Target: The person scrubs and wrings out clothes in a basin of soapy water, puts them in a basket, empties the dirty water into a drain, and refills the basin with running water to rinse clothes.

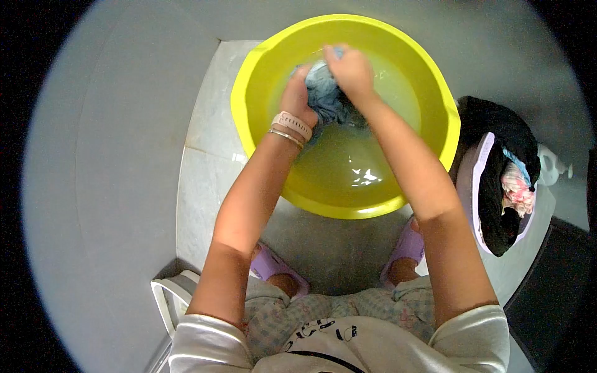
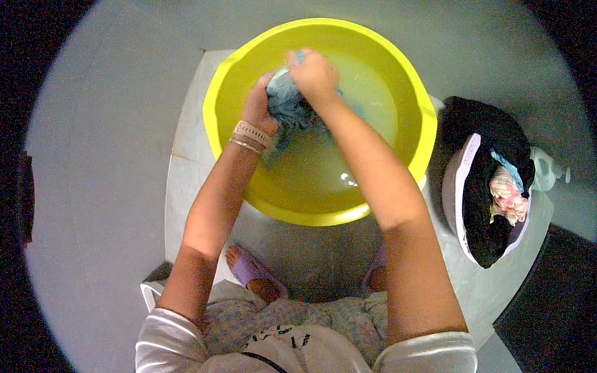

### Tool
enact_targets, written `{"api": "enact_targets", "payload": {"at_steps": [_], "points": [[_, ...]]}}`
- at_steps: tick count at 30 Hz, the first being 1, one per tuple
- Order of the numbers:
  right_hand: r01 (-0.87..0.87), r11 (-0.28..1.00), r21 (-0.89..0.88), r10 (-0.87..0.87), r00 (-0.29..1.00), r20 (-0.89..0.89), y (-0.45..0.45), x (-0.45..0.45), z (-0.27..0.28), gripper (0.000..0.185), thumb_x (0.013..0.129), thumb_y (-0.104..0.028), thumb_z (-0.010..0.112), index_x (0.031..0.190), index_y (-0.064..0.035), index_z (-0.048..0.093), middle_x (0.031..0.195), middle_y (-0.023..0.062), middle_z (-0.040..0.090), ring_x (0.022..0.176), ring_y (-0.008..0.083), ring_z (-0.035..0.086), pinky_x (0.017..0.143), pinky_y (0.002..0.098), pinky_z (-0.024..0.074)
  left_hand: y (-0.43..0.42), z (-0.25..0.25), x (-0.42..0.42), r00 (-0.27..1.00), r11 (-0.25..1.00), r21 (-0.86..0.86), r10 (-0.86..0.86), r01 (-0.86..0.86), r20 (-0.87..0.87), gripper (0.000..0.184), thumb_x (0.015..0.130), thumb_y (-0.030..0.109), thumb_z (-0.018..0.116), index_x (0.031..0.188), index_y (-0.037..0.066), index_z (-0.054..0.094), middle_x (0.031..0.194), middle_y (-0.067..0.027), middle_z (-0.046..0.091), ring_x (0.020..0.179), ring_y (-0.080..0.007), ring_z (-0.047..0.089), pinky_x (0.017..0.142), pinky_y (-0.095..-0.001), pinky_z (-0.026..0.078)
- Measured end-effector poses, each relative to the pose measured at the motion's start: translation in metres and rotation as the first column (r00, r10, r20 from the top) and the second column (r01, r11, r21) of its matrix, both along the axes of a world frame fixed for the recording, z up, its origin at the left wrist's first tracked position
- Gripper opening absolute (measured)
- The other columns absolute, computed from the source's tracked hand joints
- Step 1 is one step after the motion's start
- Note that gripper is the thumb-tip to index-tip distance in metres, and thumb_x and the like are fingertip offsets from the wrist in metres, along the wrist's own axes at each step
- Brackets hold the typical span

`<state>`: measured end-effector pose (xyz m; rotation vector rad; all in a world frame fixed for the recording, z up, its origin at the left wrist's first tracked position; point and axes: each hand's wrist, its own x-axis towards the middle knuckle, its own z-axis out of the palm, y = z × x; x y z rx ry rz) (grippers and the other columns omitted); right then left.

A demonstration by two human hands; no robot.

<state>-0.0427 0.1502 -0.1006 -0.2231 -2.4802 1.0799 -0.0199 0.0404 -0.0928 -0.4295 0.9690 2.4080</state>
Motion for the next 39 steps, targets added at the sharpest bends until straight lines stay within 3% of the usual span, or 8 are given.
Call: {"api": "enact_targets", "payload": {"at_steps": [5, 11, 15, 20, 27, 33, 36, 39], "points": [[-0.105, 0.964, -0.243, 0.112, 0.994, 0.016, 0.001, 0.016, 0.012, 0.029, 0.075, -0.036, 0.054, 0.087, -0.0101, 0.059, 0.079, 0.0188, 0.060, 0.074, 0.0338, 0.058, 0.064, 0.0399, 0.0460, -0.006, -0.013, -0.009, 0.982, 0.987, 0.011, 0.159, -0.161, 0.103, 0.034, 0.083, 0.036, 0.042, 0.100, 0.009, 0.052, 0.097, -0.0123, 0.057, 0.084, -0.0281, 0.056, 0.078, -0.0425, 0.044], [-0.278, 0.954, 0.117, 0.294, 0.941, -0.166, -0.051, 0.056, 0.032, 0.023, 0.074, -0.031, 0.055, 0.072, -0.0084, 0.058, 0.063, 0.0126, 0.056, 0.064, 0.0298, 0.057, 0.058, 0.0374, 0.0460, -0.017, -0.061, -0.012, 0.997, 0.872, 0.489, 0.007, 0.034, -0.082, 0.037, 0.083, 0.039, 0.041, 0.100, 0.009, 0.052, 0.099, -0.0116, 0.055, 0.086, -0.0243, 0.055, 0.079, -0.0392, 0.042], [-0.276, 0.933, 0.230, 0.331, 0.911, -0.248, -0.045, 0.034, 0.021, 0.025, 0.075, -0.030, 0.052, 0.067, -0.0075, 0.057, 0.063, 0.0132, 0.057, 0.061, 0.0312, 0.057, 0.059, 0.0414, 0.0467, -0.008, -0.036, -0.006, 0.991, 0.995, 0.070, 0.079, -0.072, -0.112, 0.035, 0.082, 0.036, 0.044, 0.099, 0.007, 0.052, 0.097, -0.0117, 0.056, 0.087, -0.0258, 0.055, 0.081, -0.0401, 0.043], [-0.114, 0.951, 0.286, 0.088, 0.991, 0.105, -0.002, -0.012, -0.011, 0.035, 0.077, -0.037, 0.049, 0.074, -0.0031, 0.058, 0.072, 0.0190, 0.059, 0.066, 0.0356, 0.058, 0.062, 0.0439, 0.0459, -0.003, -0.022, -0.007, 0.997, 0.987, -0.157, -0.049, 0.040, -0.053, 0.030, 0.080, 0.029, 0.045, 0.098, 0.007, 0.054, 0.098, -0.0089, 0.057, 0.090, -0.0193, 0.053, 0.076, -0.0376, 0.043], [-0.142, 0.940, 0.310, 0.003, 0.912, 0.410, 0.019, -0.008, -0.057, 0.038, 0.074, -0.037, 0.052, 0.084, -0.0014, 0.057, 0.082, 0.0229, 0.058, 0.077, 0.0363, 0.057, 0.067, 0.0428, 0.0454, -0.008, -0.038, -0.015, 0.990, 0.669, -0.737, -0.142, 0.098, 0.003, 0.032, 0.080, 0.032, 0.042, 0.099, 0.008, 0.054, 0.100, -0.0094, 0.056, 0.094, -0.0212, 0.052, 0.079, -0.0385, 0.042], [-0.337, 0.871, 0.359, 0.049, 0.784, 0.619, 0.019, -0.031, -0.087, 0.038, 0.071, -0.039, 0.056, 0.087, -0.0051, 0.058, 0.081, 0.0190, 0.060, 0.079, 0.0347, 0.058, 0.070, 0.0427, 0.0461, -0.003, -0.064, -0.018, 0.994, 0.791, -0.605, -0.046, 0.096, 0.097, 0.037, 0.082, 0.037, 0.038, 0.102, 0.009, 0.052, 0.102, -0.0103, 0.055, 0.095, -0.0231, 0.052, 0.081, -0.0391, 0.041], [-0.097, 0.989, 0.110, 0.053, 0.936, 0.349, 0.005, -0.031, -0.066, 0.033, 0.072, -0.037, 0.056, 0.088, -0.0076, 0.058, 0.084, 0.0192, 0.060, 0.079, 0.0348, 0.058, 0.068, 0.0413, 0.0464, -0.002, -0.067, -0.020, 0.991, 0.937, -0.348, 0.078, -0.034, 0.111, 0.040, 0.083, 0.040, 0.037, 0.103, 0.009, 0.051, 0.104, -0.0108, 0.055, 0.096, -0.0240, 0.051, 0.083, -0.0394, 0.041], [-0.230, 0.973, -0.006, 0.226, 0.950, 0.214, -0.024, -0.018, -0.024, 0.030, 0.076, -0.034, 0.054, 0.084, -0.0060, 0.058, 0.080, 0.0188, 0.059, 0.076, 0.0345, 0.057, 0.066, 0.0380, 0.0448, -0.004, -0.065, -0.022, 0.986, 0.992, 0.049, 0.108, -0.115, 0.124, 0.042, 0.084, 0.042, 0.035, 0.105, 0.010, 0.051, 0.105, -0.0113, 0.054, 0.097, -0.0249, 0.051, 0.084, -0.0396, 0.040]]}}
